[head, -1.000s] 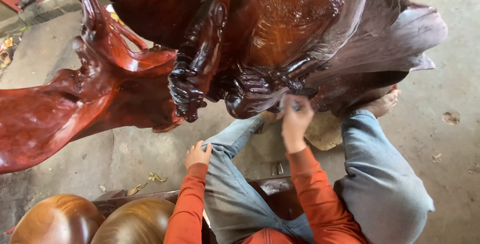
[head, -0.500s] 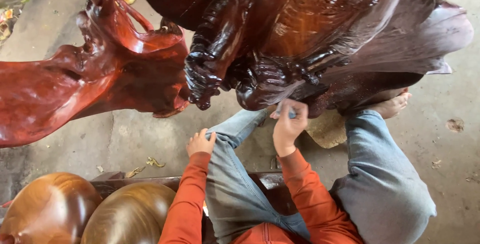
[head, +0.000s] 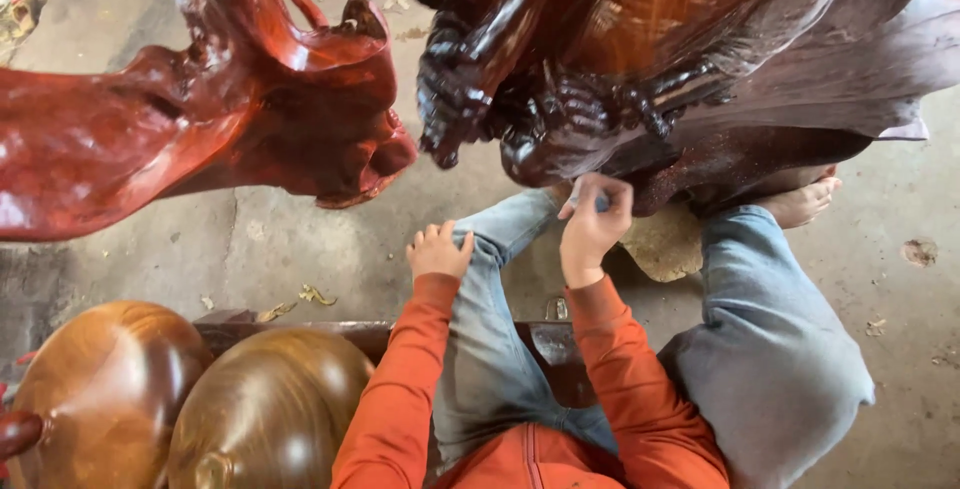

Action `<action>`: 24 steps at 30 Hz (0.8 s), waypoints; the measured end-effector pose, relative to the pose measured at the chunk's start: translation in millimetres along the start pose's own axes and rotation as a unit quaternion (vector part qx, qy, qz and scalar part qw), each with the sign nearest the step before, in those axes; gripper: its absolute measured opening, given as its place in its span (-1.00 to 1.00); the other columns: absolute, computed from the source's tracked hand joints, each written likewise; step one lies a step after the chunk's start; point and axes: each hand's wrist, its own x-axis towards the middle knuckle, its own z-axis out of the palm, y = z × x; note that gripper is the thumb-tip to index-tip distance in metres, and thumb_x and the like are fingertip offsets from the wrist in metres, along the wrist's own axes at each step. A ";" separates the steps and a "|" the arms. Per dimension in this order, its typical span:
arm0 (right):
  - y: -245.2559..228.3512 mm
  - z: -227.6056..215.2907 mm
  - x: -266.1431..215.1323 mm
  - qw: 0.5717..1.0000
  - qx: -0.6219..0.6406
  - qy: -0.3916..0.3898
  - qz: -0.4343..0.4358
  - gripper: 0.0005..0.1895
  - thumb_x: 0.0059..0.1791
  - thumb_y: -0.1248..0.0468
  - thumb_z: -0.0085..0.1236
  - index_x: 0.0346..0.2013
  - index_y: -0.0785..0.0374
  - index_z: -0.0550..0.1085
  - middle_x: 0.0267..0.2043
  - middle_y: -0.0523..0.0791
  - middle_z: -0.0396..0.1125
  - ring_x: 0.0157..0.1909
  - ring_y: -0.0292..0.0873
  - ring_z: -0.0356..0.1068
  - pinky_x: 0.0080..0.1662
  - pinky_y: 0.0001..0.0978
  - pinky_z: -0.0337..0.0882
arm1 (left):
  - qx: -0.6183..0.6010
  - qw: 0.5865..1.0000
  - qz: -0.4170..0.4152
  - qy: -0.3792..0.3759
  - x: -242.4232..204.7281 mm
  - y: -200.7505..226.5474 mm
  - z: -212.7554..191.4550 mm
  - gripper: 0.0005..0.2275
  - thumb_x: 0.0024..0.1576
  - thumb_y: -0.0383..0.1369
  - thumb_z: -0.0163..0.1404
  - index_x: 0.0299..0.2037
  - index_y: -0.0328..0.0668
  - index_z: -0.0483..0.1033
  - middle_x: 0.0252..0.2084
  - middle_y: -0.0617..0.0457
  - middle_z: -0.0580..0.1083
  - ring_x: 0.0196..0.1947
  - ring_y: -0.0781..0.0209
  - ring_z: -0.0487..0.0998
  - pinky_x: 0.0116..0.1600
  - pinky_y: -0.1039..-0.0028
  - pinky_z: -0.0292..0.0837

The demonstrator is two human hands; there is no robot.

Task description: The person sands a large, dark-stained wooden sculpture with sandpaper to smooth the surface and details.

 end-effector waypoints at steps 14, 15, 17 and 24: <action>-8.1 -102.8 46.5 0.995 0.039 0.064 0.072 -0.92 0.12 0.34 0.17 -0.17 0.25 0.42 -0.42 -0.13 0.27 -0.71 -0.33 0.22 -0.63 -0.52 0.30 | 0.107 0.993 0.039 0.008 -67.8 -2.4 -113.5 -0.48 0.20 0.16 -0.23 0.03 -0.04 0.56 -0.13 -0.12 0.55 -0.07 -0.11 0.57 0.02 0.05 0.39; -10.3 -103.9 46.8 0.994 0.031 0.068 0.074 -0.91 0.11 0.33 0.19 -0.17 0.27 0.44 -0.41 -0.14 0.26 -0.70 -0.35 0.21 -0.62 -0.53 0.30 | 0.119 0.991 0.050 0.015 -71.9 -1.6 -122.2 -0.48 0.20 0.16 -0.23 -0.02 -0.06 0.59 -0.20 -0.12 0.56 -0.13 -0.11 0.60 -0.01 0.06 0.40; -2.2 -106.6 50.9 0.994 0.039 0.070 0.068 -0.92 0.11 0.36 0.19 -0.16 0.27 0.45 -0.38 -0.13 0.28 -0.66 -0.32 0.30 -0.58 -0.52 0.38 | 0.122 0.990 0.061 0.021 -78.5 -0.4 -127.3 -0.48 0.20 0.16 -0.22 -0.06 -0.08 0.60 -0.25 -0.11 0.56 -0.18 -0.09 0.61 -0.02 0.07 0.40; 16.8 -100.8 48.5 0.996 0.017 0.057 0.069 -0.91 0.06 0.39 0.27 -0.20 0.28 0.49 -0.44 -0.15 0.35 -0.61 -0.31 0.40 -0.57 -0.57 0.42 | 0.083 0.958 0.204 0.186 -94.2 -6.0 -108.9 -0.58 0.12 0.09 -0.03 -0.16 -0.08 0.59 -0.38 -0.08 0.53 -0.25 -0.07 0.61 -0.07 0.13 0.44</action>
